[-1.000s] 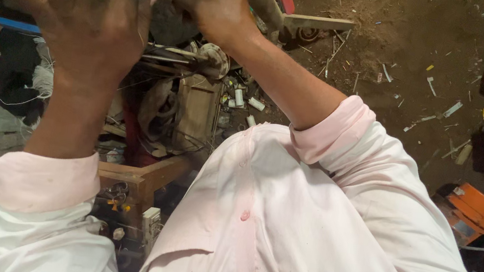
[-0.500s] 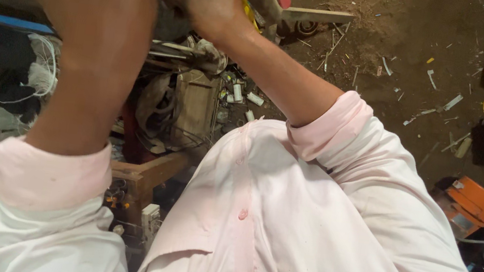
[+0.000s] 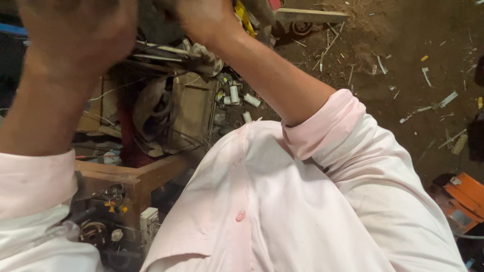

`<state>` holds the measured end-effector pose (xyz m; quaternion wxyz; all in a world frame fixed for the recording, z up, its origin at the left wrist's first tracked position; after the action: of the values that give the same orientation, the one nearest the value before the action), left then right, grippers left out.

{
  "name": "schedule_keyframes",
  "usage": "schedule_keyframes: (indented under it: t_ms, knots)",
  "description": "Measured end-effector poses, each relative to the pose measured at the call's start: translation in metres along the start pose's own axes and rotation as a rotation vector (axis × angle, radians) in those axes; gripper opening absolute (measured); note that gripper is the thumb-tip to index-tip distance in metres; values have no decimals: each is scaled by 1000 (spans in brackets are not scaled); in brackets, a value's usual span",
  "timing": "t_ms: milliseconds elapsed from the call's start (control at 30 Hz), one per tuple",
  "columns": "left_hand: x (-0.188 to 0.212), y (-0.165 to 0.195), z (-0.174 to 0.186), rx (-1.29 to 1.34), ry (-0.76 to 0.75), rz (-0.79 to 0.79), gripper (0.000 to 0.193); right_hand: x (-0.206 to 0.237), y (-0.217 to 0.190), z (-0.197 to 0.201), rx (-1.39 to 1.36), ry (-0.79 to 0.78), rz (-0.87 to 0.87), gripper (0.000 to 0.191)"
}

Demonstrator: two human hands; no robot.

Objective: The person winds copper wire into the open housing of an electric motor stator, feeding and pressing the wire by hand. They then pick up red-handled pliers to cut and strip the wire ends and continue arranging the wound wire inside the motor.

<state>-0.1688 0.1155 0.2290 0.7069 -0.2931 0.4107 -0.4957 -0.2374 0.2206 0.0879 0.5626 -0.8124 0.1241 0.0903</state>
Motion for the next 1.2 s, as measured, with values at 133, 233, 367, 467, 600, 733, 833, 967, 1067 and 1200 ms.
schedule_keyframes:
  t_ms: [133, 233, 367, 467, 600, 733, 833, 967, 1067, 1200]
  knots:
    - [-6, 11, 4, -9, 54, -53, 15, 3, 1, 5, 80, -4, 2, 26]
    - [-4, 9, -3, 38, -18, -69, 10, 3, 10, 3, 57, -32, -92, 20]
    - [-3, 9, -7, 88, -105, -44, 10, 2, 10, 5, 113, -8, -66, 21]
    - [-7, 11, -3, 123, -151, 22, 7, 3, 1, 5, 113, -7, 95, 31]
    - [-18, 16, 0, 61, -162, 172, 13, 2, 12, 10, 75, 33, 30, 49]
    - [-18, 10, -17, 302, -339, 269, 9, 1, 30, -5, 21, -150, -199, 22]
    - [3, 1, 9, 354, -282, 206, 5, 1, 13, -12, -47, -175, -131, 19]
    - [43, -23, 52, 270, -146, 350, 24, 7, 5, -21, -165, -120, -243, 19]
    - [50, -20, 46, 178, -83, 417, 31, 6, -4, -27, -157, -178, -233, 17]
    - [52, -5, 12, 107, -84, 450, 34, 3, -4, -29, -95, -269, -192, 14]
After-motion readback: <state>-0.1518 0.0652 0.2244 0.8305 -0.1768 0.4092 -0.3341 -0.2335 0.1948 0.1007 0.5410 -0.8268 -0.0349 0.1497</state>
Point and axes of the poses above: each hand's wrist, its own x-axis away from the middle knuckle, its own z-axis out of the back of the hand, y = z × x, the point moved 8 cm from there along -x, towards the middle knuckle, and after that the axes turned 5 degrees about -y, right-handed, at the moved point
